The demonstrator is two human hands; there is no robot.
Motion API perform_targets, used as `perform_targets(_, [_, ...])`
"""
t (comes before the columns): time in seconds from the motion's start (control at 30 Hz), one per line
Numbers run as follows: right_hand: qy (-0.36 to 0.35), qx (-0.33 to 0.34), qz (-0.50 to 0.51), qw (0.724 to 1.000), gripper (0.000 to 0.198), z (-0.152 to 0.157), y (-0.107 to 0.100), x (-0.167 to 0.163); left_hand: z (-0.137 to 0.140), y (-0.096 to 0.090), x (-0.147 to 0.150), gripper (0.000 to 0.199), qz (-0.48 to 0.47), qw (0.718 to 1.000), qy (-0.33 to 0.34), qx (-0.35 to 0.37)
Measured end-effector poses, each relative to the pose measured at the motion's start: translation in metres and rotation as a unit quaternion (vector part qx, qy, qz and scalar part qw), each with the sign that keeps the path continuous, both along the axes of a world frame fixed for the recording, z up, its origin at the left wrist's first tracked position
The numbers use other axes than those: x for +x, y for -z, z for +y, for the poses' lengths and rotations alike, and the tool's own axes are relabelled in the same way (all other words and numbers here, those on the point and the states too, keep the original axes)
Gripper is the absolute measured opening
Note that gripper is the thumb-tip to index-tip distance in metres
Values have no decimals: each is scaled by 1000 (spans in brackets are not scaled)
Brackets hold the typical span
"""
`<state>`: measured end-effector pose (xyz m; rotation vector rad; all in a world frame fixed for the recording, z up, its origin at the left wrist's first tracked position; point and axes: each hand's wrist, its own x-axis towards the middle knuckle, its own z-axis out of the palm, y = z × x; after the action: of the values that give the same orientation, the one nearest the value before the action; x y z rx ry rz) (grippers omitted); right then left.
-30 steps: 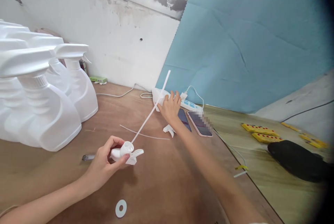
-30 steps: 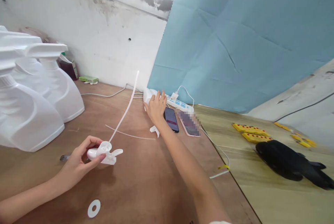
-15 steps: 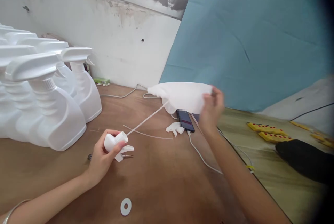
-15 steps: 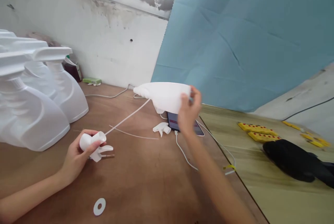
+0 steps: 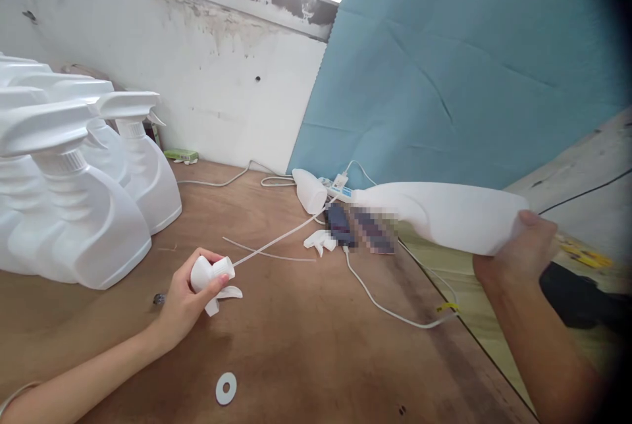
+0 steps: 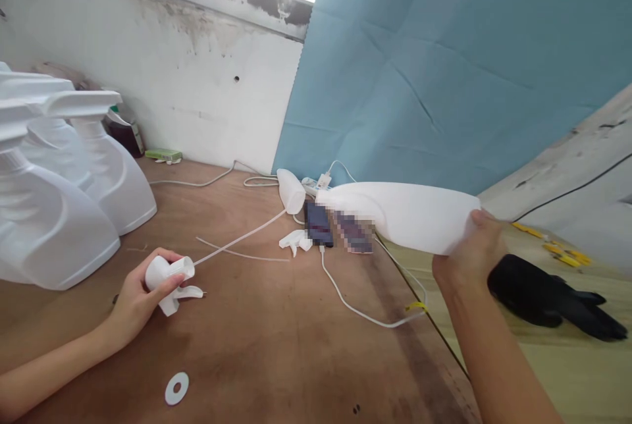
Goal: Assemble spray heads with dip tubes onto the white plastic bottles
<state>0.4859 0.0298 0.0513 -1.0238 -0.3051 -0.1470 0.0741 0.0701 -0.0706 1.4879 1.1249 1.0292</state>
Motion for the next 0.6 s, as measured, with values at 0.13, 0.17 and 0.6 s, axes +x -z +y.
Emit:
perform_targets(0.13, [-21, 10, 3, 1000, 21, 9, 1, -11, 1, 2, -2, 30, 5, 1000, 7, 14])
perform_targets(0.17, [-22, 10, 4, 1000, 22, 10, 1, -13, 1, 2, -3, 29, 4, 1000, 10, 14])
perform_targets(0.6, [-14, -20, -27, 999, 31, -4, -2, 2, -2, -1, -4, 22, -12, 998, 40, 36])
